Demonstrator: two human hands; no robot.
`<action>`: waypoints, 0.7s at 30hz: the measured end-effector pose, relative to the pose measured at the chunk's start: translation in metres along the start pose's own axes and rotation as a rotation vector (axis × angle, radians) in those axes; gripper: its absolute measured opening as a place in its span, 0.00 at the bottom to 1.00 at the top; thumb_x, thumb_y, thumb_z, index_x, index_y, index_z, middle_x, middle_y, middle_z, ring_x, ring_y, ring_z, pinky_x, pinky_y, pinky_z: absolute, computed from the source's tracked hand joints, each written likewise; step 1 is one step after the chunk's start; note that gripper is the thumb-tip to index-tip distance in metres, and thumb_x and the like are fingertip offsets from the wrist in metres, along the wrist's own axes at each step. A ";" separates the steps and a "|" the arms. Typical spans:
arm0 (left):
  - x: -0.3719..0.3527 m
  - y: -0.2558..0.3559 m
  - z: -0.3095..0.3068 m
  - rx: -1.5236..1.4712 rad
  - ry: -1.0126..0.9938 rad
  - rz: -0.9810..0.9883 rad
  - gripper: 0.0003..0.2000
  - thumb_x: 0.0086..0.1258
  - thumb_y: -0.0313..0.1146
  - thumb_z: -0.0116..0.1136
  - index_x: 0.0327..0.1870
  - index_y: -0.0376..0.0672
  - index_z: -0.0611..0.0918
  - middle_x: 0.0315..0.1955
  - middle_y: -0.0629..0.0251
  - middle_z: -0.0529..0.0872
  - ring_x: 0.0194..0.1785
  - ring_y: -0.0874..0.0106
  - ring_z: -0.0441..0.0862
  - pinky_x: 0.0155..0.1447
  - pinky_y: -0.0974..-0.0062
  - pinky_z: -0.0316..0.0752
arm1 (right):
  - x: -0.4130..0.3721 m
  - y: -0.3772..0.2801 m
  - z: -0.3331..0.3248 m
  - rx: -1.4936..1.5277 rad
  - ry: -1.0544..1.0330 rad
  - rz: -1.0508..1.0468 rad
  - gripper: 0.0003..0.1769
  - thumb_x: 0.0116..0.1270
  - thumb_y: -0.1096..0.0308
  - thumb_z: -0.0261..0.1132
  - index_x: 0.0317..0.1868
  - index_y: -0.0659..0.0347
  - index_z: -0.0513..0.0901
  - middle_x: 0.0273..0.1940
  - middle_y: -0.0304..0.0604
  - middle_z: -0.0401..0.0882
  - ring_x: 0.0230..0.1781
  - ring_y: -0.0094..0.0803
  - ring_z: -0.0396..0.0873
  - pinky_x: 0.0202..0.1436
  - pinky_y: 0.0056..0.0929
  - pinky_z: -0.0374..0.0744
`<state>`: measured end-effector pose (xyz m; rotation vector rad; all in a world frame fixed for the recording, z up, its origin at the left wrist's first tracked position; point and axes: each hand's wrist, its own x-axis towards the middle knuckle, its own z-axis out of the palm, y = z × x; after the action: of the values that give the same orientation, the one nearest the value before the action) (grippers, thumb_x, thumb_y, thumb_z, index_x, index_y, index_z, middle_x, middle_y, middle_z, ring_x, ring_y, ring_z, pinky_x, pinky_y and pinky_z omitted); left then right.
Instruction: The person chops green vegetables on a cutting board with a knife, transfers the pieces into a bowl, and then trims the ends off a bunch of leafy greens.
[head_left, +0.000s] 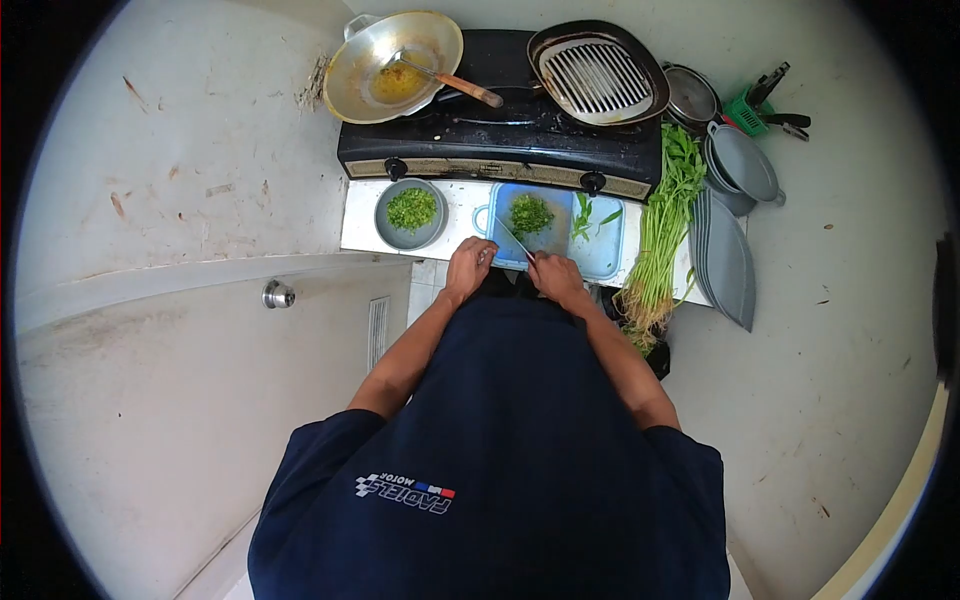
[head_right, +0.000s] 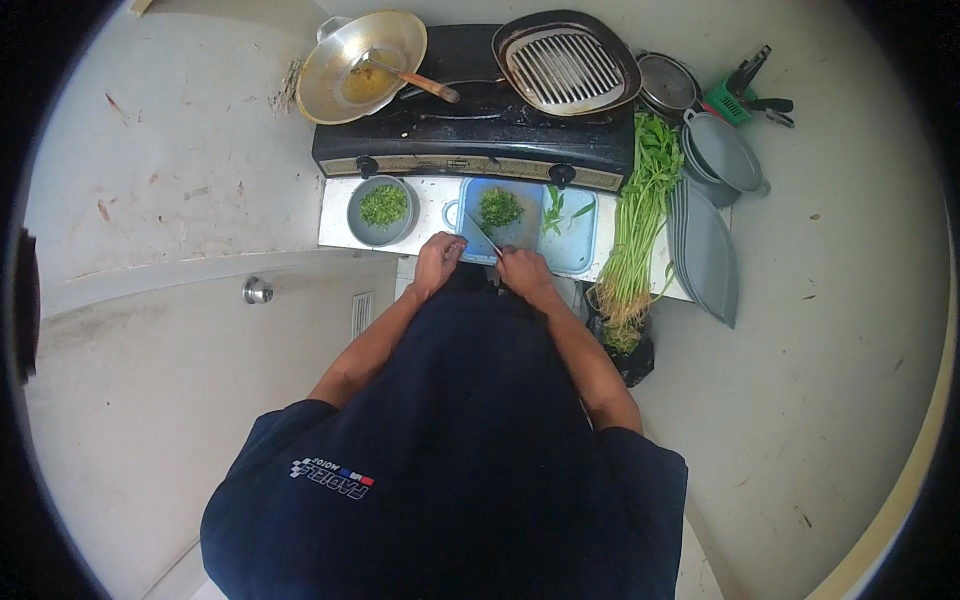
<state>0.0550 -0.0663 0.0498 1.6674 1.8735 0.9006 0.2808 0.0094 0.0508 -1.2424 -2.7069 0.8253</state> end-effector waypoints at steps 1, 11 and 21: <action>0.004 0.003 -0.001 -0.002 -0.016 -0.014 0.05 0.72 0.27 0.64 0.45 0.39 0.87 0.38 0.55 0.88 0.41 0.56 0.85 0.49 0.61 0.80 | 0.001 0.001 -0.002 -0.002 -0.001 0.009 0.18 0.75 0.58 0.62 0.41 0.68 0.83 0.28 0.61 0.86 0.31 0.59 0.87 0.38 0.53 0.85; 0.033 0.003 0.011 0.043 -0.027 0.094 0.04 0.71 0.27 0.63 0.42 0.38 0.86 0.36 0.56 0.86 0.44 0.53 0.83 0.52 0.57 0.78 | 0.001 0.005 -0.007 0.007 -0.052 0.045 0.18 0.75 0.56 0.62 0.43 0.65 0.84 0.34 0.59 0.88 0.35 0.58 0.89 0.42 0.54 0.86; 0.038 0.016 0.005 0.120 -0.065 0.047 0.03 0.66 0.28 0.63 0.38 0.42 0.86 0.35 0.58 0.86 0.42 0.54 0.85 0.49 0.57 0.80 | 0.002 -0.002 -0.004 0.028 -0.088 0.039 0.19 0.75 0.55 0.61 0.43 0.66 0.84 0.33 0.60 0.88 0.35 0.59 0.89 0.43 0.54 0.86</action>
<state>0.0638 -0.0275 0.0606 1.7962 1.8845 0.7558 0.2790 0.0122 0.0549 -1.2865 -2.7366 0.9409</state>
